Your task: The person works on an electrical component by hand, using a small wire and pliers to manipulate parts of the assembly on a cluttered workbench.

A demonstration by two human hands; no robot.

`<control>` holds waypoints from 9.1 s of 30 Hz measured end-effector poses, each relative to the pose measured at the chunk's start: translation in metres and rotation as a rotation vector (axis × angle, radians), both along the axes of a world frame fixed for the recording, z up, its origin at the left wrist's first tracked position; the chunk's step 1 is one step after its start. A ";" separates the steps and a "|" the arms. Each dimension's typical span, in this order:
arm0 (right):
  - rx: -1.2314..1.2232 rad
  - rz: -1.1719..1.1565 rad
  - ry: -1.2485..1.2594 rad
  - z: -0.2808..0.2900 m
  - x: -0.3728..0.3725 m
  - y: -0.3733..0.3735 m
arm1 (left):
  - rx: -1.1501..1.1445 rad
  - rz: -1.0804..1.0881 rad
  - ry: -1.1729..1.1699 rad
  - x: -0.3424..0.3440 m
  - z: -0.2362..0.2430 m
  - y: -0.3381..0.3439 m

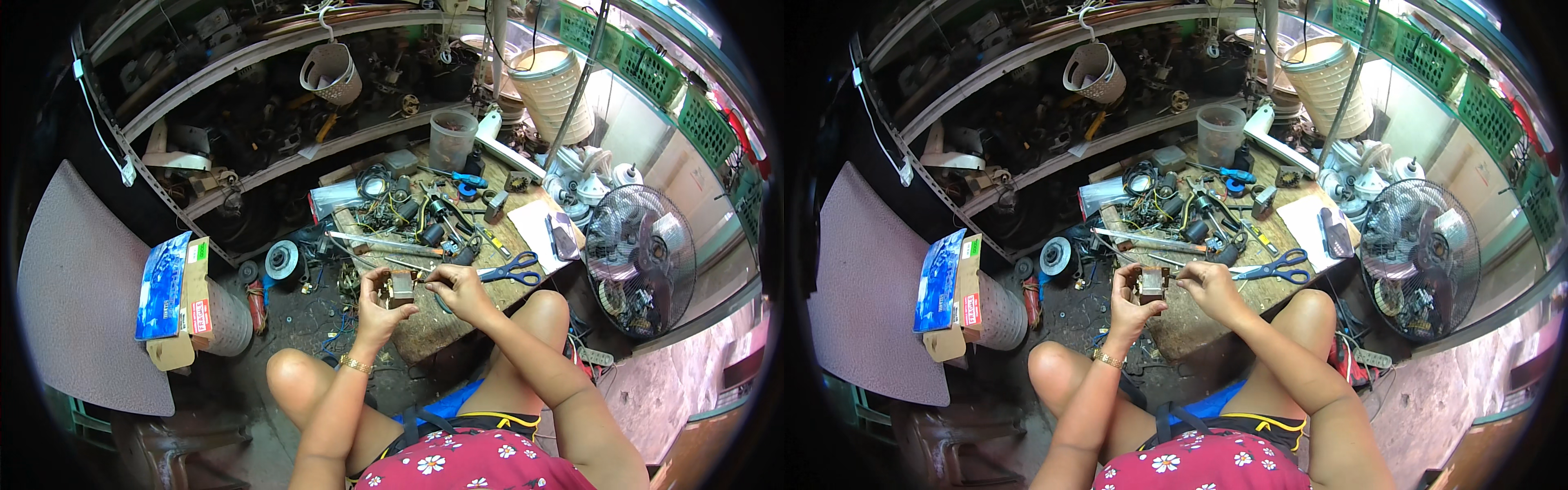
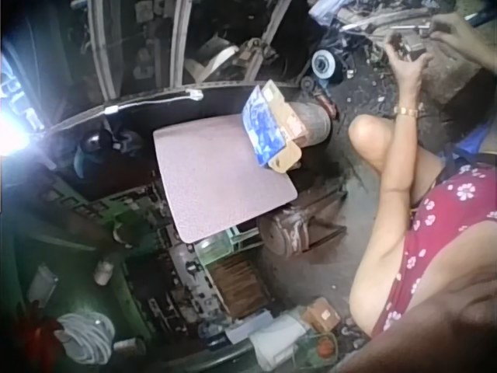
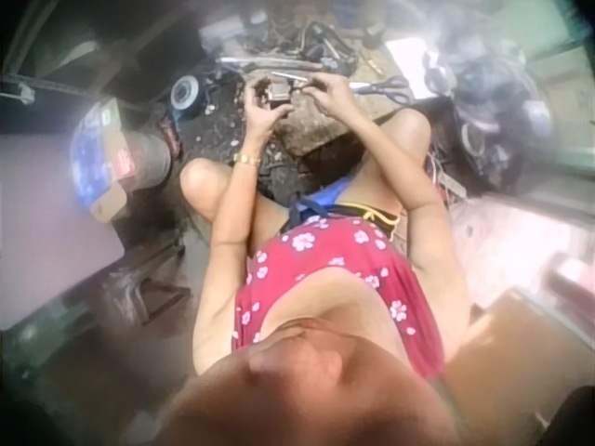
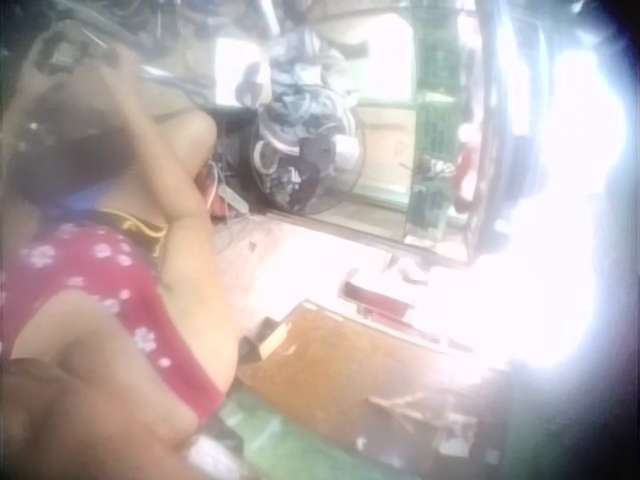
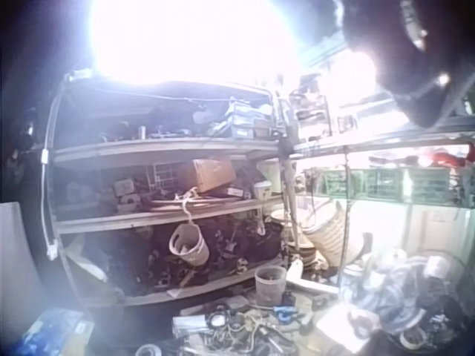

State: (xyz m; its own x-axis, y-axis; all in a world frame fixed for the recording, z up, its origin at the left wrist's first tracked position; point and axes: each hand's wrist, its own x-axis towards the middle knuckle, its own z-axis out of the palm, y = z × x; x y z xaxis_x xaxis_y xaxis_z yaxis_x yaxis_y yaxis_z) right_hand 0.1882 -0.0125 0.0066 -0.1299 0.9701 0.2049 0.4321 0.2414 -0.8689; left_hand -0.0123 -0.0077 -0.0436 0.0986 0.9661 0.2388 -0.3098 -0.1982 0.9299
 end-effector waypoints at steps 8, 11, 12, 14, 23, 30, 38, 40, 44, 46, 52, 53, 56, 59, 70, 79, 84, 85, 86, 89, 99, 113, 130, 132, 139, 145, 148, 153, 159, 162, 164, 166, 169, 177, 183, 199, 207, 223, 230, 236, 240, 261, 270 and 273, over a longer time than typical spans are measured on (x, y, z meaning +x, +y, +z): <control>0.062 0.034 0.075 -0.012 -0.014 0.001 | -0.023 -0.118 -0.002 -0.003 0.007 0.003; 0.009 -0.021 0.237 -0.033 -0.021 -0.005 | -0.064 -0.141 -0.005 -0.004 0.007 0.003; 0.002 -0.041 0.331 -0.040 -0.022 -0.005 | -0.082 -0.180 -0.013 -0.005 0.007 0.004; 0.021 -0.027 0.355 -0.053 -0.021 -0.002 | -0.102 -0.229 -0.021 -0.005 0.013 0.005; 0.213 -0.158 0.267 -0.010 -0.015 0.015 | 0.120 -0.138 0.368 -0.011 0.063 0.017; 0.478 0.026 0.028 0.044 -0.033 0.029 | 0.359 -0.138 0.673 -0.005 0.112 0.029; 0.423 -0.095 0.384 0.057 -0.057 0.043 | 0.334 0.079 0.073 -0.007 0.107 0.036; 0.376 -0.081 0.556 0.056 -0.075 0.045 | 0.268 -0.010 -0.164 -0.008 0.088 0.046; 0.420 -0.096 0.514 0.055 -0.088 0.046 | 0.001 -0.056 -0.338 -0.015 0.064 0.037; 0.149 0.048 0.694 0.054 -0.081 0.045 | -0.010 -0.116 -0.238 -0.032 0.069 0.044; -0.015 0.178 0.671 0.046 -0.043 0.041 | 0.027 -0.225 -0.065 -0.040 0.078 0.042; -0.052 0.198 0.651 0.050 -0.040 0.040 | 0.013 -0.223 -0.100 -0.039 0.078 0.041; -0.120 0.217 0.639 0.057 -0.032 0.039 | -0.020 -0.239 -0.184 -0.035 0.074 0.039; -0.051 0.126 0.395 0.060 -0.023 0.039 | 0.182 -0.114 0.153 -0.037 0.069 0.045; -0.026 0.215 0.038 0.071 -0.016 0.058 | 0.109 -0.062 -0.198 -0.038 0.068 0.044; -0.087 0.132 0.369 0.048 -0.043 0.040 | 0.026 -0.090 -0.442 -0.035 0.060 0.043; -0.095 0.042 0.262 0.021 -0.030 0.044 | -0.005 -0.131 -0.316 -0.032 0.063 0.039; -0.038 0.052 0.205 0.028 -0.035 0.046 | 0.015 -0.126 -0.277 -0.032 0.060 0.038; 0.020 0.063 0.149 0.034 -0.040 0.046 | 0.035 -0.120 -0.238 -0.032 0.058 0.036; 0.050 0.047 0.178 0.035 -0.046 0.043 | -0.012 -0.136 -0.281 -0.029 0.066 0.033; 0.344 0.065 -0.198 0.046 -0.029 0.034 | 0.140 -0.055 0.456 -0.033 0.059 0.033; -0.270 0.155 0.421 0.078 -0.020 0.041 | 0.064 -0.244 0.109 -0.040 0.054 0.052; 0.072 0.190 -0.485 0.124 0.015 0.036 | -0.060 -0.297 -0.324 -0.032 0.049 0.041; 0.101 0.191 -0.413 0.114 0.014 0.035 | -0.071 -0.303 -0.351 -0.030 0.048 0.040; 0.271 0.162 -0.458 0.099 -0.017 0.023 | -0.101 -0.379 -0.371 -0.026 0.052 0.034; 0.088 0.087 -0.263 0.089 -0.020 0.023 | -0.013 -0.230 -0.292 -0.028 0.060 0.035; -0.043 0.103 -0.108 0.069 -0.001 0.028 | -0.040 -0.178 -0.315 -0.028 0.063 0.036; 0.114 0.171 -0.196 0.057 -0.014 0.036 | 0.000 -0.175 -0.181 -0.018 0.050 0.037; 0.352 0.182 -0.412 0.063 -0.022 0.041 | 0.146 -0.145 0.286 -0.013 0.049 0.030; 0.425 0.114 -0.479 0.049 -0.032 0.041 | 0.223 -0.154 0.337 -0.003 0.047 0.029; 0.316 0.098 -0.253 0.050 -0.032 0.041 | 0.059 -0.228 0.039 0.000 0.045 0.028; -0.135 0.069 0.247 0.060 -0.033 0.043 | 0.009 -0.190 -0.211 0.005 0.046 0.024; -0.171 0.235 0.550 0.071 -0.051 0.040 | -0.041 -0.296 -0.409 0.007 0.008 0.036; -0.482 0.261 0.770 0.087 -0.015 0.055 | -0.099 -0.635 -0.493 -0.006 0.032 0.040; -0.571 0.213 0.770 0.099 0.018 0.052 | -0.117 -0.443 -0.391 -0.019 0.042 0.049; 0.015 0.143 -0.176 0.065 0.002 0.032 | -0.202 -0.376 -0.594 -0.010 0.032 0.035; -0.006 0.116 0.219 0.031 -0.009 0.023 | -0.104 -0.376 -0.529 -0.014 0.037 0.040; 0.569 -0.088 -0.447 0.050 -0.024 0.001 | -0.203 -0.350 -0.526 -0.011 0.033 0.032; 0.361 -0.146 -0.002 0.016 -0.039 0.012 | -0.156 -0.311 -0.476 -0.005 0.035 0.030; 0.199 -0.122 0.032 0.019 -0.016 0.011 | -0.158 -0.288 -0.420 -0.013 0.037 0.031; 0.118 -0.092 0.184 0.021 -0.027 0.023 | -0.073 -0.262 -0.324 -0.005 0.030 0.030; 0.003 0.182 0.061 0.035 0.001 0.037 | 0.336 0.003 0.725 -0.023 0.045 0.040; -0.048 0.323 -0.805 0.102 0.006 0.021 | 0.433 0.045 1.045 -0.017 0.054 0.035; -0.113 0.473 -0.573 0.114 0.023 0.038 | 0.463 0.029 0.902 -0.016 0.041 0.038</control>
